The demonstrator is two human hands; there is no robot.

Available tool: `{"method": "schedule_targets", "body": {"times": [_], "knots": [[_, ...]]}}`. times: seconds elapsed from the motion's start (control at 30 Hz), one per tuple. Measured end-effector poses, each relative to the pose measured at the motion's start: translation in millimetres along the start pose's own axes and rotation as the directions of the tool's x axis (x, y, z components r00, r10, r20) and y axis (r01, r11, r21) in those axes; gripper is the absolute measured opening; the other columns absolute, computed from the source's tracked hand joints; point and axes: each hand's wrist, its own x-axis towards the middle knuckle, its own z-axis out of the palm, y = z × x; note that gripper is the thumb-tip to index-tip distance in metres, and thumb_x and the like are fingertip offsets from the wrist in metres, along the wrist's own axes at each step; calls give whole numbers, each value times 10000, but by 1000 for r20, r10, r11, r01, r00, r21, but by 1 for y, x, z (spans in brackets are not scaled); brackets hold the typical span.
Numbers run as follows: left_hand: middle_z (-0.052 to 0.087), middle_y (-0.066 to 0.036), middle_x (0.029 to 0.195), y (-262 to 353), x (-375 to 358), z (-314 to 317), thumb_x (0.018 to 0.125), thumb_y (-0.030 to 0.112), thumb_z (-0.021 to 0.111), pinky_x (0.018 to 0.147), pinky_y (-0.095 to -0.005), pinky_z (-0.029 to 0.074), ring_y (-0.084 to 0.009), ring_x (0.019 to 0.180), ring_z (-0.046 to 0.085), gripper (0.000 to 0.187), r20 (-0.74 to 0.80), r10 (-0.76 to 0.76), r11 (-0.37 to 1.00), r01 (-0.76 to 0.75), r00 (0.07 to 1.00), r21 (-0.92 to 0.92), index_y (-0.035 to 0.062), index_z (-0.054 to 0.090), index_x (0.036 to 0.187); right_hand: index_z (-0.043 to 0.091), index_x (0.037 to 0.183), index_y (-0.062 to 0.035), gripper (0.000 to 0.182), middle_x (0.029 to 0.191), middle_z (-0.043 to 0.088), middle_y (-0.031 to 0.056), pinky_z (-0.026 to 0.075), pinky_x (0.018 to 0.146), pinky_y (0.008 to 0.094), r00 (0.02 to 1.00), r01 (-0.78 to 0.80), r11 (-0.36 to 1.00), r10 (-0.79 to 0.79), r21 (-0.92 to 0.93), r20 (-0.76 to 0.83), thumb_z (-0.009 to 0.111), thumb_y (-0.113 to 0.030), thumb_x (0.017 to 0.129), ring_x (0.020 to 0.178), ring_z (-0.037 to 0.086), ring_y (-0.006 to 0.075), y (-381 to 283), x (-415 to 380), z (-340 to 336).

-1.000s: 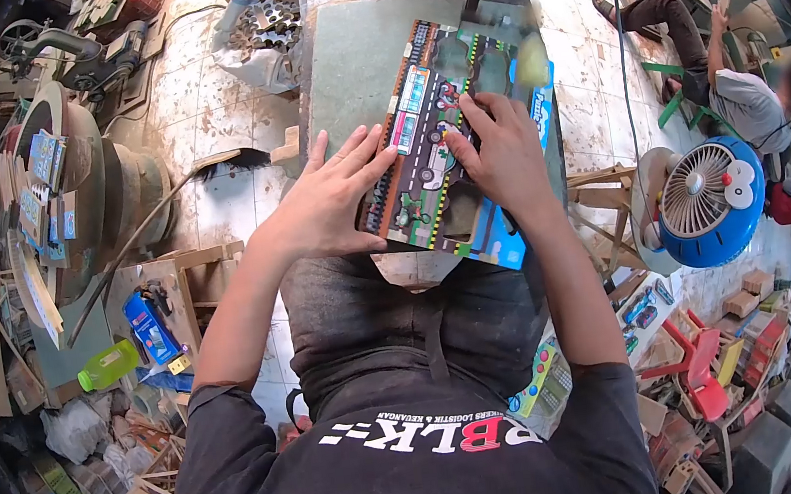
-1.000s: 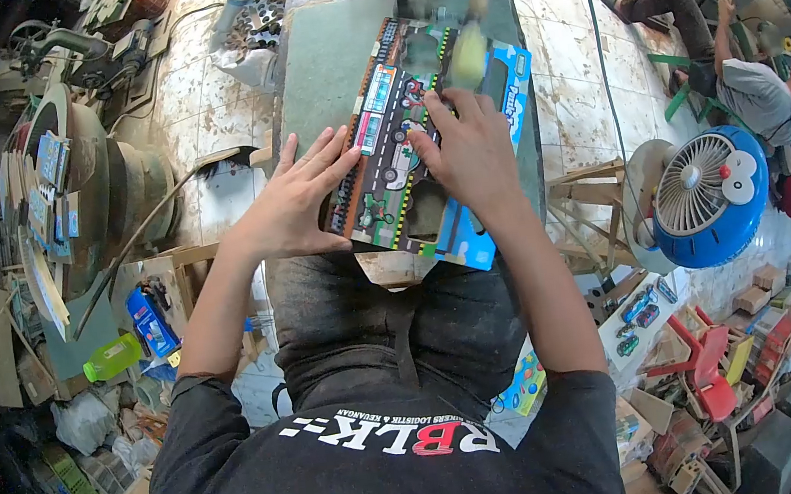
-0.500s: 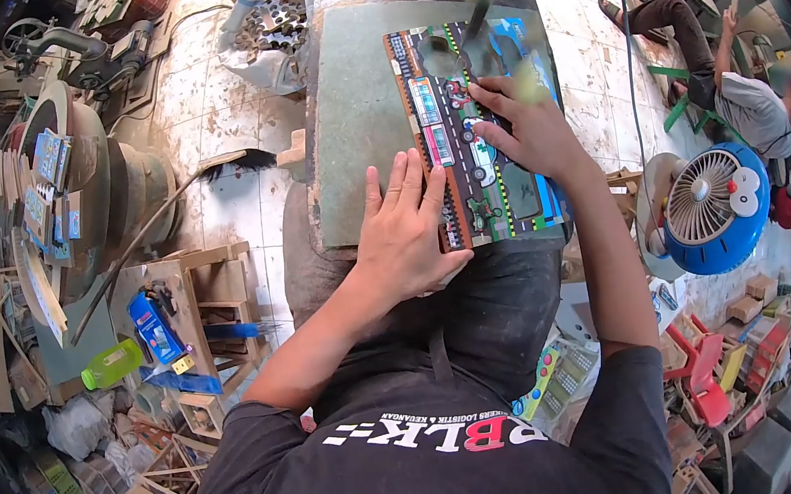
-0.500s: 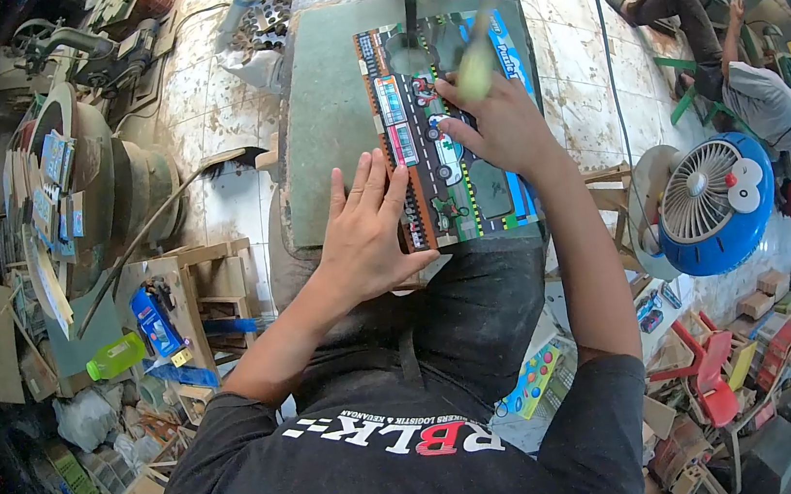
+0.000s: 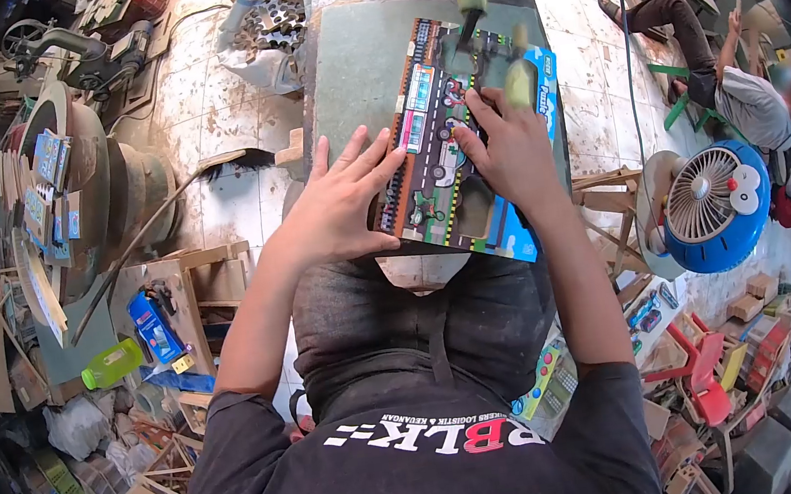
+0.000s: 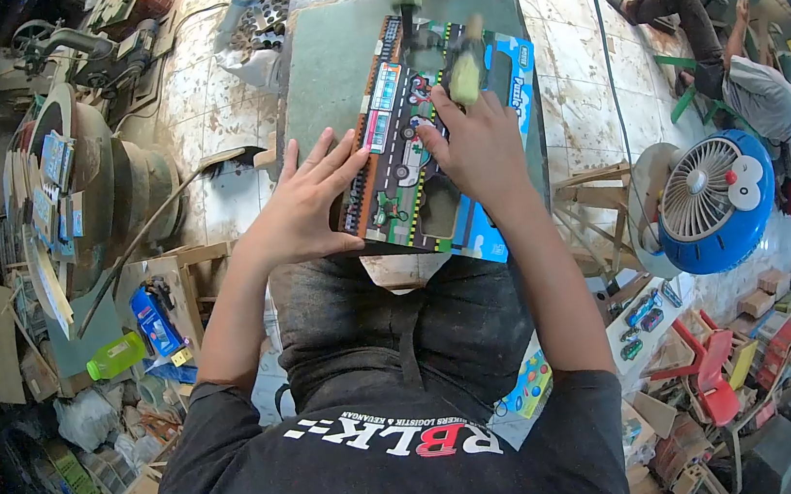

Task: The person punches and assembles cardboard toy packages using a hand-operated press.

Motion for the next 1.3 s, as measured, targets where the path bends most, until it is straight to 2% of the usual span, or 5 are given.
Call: {"method": "schedule_targets", "body": {"times": [0.17, 0.33, 0.6, 1.03, 1.3], "knots": [[294, -187, 1776, 5, 1, 11, 684, 518, 961, 1331, -665, 99, -395, 1666, 205, 1264, -50, 18, 1000, -17, 999, 8, 83, 345, 1699, 699, 1397, -80, 535, 1242, 712, 121, 498, 931, 483, 998, 30, 999, -31, -12, -61, 725, -421, 986, 1123, 637, 327, 7, 4, 1], [347, -311, 1710, 45, 5, 37, 703, 561, 942, 1321, -656, 125, -438, 1640, 266, 1237, -223, -46, 999, 50, 974, 16, -49, 399, 1631, 693, 1419, -93, 523, 1349, 705, 122, 488, 984, 494, 989, 126, 992, -127, 27, 72, 715, -401, 996, 1212, 634, 344, 31, 20, -3], [347, -417, 1653, 106, 29, 67, 729, 524, 938, 1280, -716, 139, -531, 1608, 277, 1183, -367, -236, 971, 210, 900, -111, -109, 424, 1586, 684, 1436, -55, 484, 1425, 666, 174, 490, 1112, 476, 946, 247, 952, -277, 180, 168, 713, -283, 1010, 1298, 614, 392, 58, 48, -10], [328, -310, 1720, 62, 13, 41, 740, 531, 928, 1303, -686, 130, -440, 1648, 239, 1176, -242, -115, 993, 112, 964, -24, -36, 410, 1632, 701, 1431, -129, 502, 1390, 692, 124, 444, 1036, 532, 976, 179, 982, -186, 68, 111, 694, -412, 1016, 1271, 623, 342, 49, 32, -3], [270, -165, 1791, 24, 8, 13, 721, 554, 925, 1314, -699, 114, -386, 1675, 176, 1227, -55, -78, 995, 81, 995, 60, 138, 336, 1713, 683, 1443, -89, 539, 1401, 652, 136, 469, 1067, 503, 969, 141, 990, -140, 6, 202, 706, -406, 1008, 1276, 644, 346, 39, 25, -16]]}}
